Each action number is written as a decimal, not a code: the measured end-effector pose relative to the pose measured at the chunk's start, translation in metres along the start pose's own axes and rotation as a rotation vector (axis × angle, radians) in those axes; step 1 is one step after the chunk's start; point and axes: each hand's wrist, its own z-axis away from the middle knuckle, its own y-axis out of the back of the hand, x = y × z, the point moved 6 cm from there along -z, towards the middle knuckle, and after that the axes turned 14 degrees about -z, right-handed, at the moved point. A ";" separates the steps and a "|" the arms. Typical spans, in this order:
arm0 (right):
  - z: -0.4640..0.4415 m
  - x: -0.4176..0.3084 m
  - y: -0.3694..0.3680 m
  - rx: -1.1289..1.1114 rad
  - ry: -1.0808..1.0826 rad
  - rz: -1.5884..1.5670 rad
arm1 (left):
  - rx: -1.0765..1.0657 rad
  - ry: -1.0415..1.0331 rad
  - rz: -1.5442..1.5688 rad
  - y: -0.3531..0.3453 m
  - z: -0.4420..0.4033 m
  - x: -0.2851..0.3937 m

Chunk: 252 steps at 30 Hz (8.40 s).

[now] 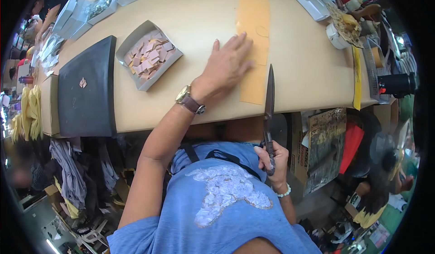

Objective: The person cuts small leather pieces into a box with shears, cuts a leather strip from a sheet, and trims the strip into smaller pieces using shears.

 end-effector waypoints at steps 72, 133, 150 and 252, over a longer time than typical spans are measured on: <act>0.024 0.008 0.013 -0.354 -0.226 0.140 | -0.128 0.656 1.350 -0.005 0.044 -0.005; -0.010 0.013 -0.039 -0.287 -0.047 0.144 | -0.149 0.645 1.234 -0.004 0.060 -0.020; -0.006 0.012 -0.038 -0.248 -0.048 0.194 | -0.151 0.654 1.222 -0.005 0.062 -0.021; -0.018 0.008 -0.048 -0.198 -0.013 0.187 | -0.156 0.565 1.303 0.001 0.048 -0.025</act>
